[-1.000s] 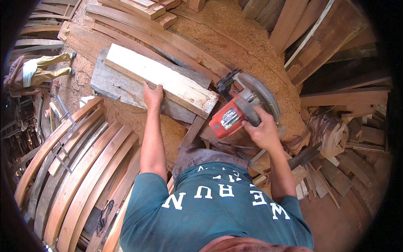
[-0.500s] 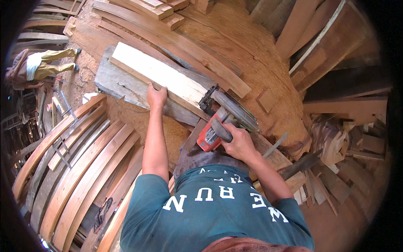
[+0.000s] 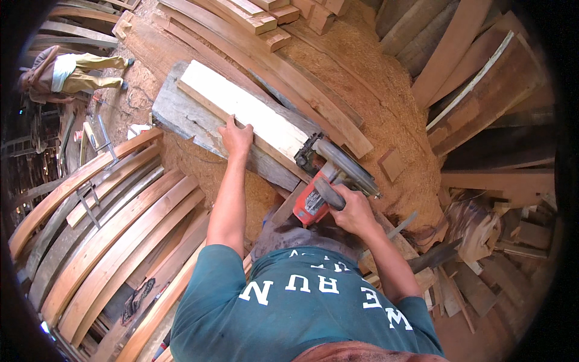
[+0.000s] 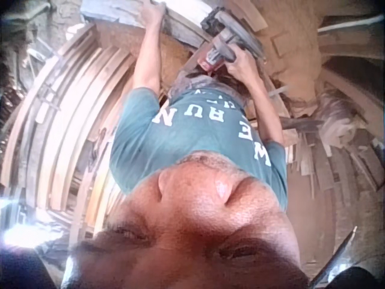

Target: The person uses a circular saw to cut a long wooden plank into smaller pieces on a workbench. They then use a hand plane to smooth the surface of a dark board. Another person is present in the background, occasionally interacting with the wood.

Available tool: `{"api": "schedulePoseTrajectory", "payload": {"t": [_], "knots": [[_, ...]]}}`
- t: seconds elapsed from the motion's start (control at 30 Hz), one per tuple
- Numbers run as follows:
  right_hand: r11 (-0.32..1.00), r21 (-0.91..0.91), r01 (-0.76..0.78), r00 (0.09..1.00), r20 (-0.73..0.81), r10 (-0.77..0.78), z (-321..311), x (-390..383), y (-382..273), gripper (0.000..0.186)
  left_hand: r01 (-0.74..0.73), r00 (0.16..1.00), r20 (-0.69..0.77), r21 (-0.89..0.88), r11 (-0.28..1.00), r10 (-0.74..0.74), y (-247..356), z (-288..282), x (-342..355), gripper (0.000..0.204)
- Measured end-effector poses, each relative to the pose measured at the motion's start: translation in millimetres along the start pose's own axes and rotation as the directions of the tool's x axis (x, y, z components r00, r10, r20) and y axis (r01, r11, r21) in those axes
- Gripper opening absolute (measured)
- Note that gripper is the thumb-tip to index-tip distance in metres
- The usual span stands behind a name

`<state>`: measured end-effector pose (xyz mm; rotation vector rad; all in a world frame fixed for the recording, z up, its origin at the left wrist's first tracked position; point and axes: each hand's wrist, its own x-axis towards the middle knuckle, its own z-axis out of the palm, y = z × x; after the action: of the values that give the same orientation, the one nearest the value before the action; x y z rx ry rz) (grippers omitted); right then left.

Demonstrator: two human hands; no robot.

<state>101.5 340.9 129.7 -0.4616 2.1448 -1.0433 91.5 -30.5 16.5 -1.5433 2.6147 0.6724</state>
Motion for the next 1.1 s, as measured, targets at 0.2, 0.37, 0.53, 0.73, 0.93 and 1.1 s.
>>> {"api": "schedulePoseTrajectory", "payload": {"t": [0.2,0.37,0.53,0.73,0.93,1.1], "knots": [[1.000,0.006,-0.023,1.000,0.003,0.023,-2.7,0.2,-4.9,0.040,-0.007,0.999,-0.051,-0.033,0.999,0.006,-5.9,9.9,4.3,0.073],[1.000,0.007,-0.022,1.000,0.022,0.022,-2.0,1.2,1.7,0.050,-0.008,1.000,-0.014,-0.019,1.000,0.008,-8.6,10.4,6.5,0.081],[1.000,0.017,-0.014,0.999,0.044,0.014,-3.7,2.9,1.1,0.050,-0.036,0.998,-0.040,0.189,0.981,0.044,-33.2,8.5,18.6,0.109],[0.999,0.009,-0.048,0.998,0.050,0.047,-5.5,3.7,7.7,0.049,0.196,0.974,0.093,0.102,0.975,-0.205,-32.4,-10.5,15.3,0.127],[1.000,0.017,-0.025,0.999,0.021,0.025,-8.2,3.3,1.4,0.035,0.460,0.843,-0.150,-0.298,0.837,-0.516,-84.1,11.3,30.6,0.110],[0.998,0.061,-0.023,1.000,-0.007,0.023,-6.8,2.4,-1.7,0.034,0.483,0.853,-0.122,-0.186,0.856,-0.508,-80.1,5.1,36.9,0.097]]}}
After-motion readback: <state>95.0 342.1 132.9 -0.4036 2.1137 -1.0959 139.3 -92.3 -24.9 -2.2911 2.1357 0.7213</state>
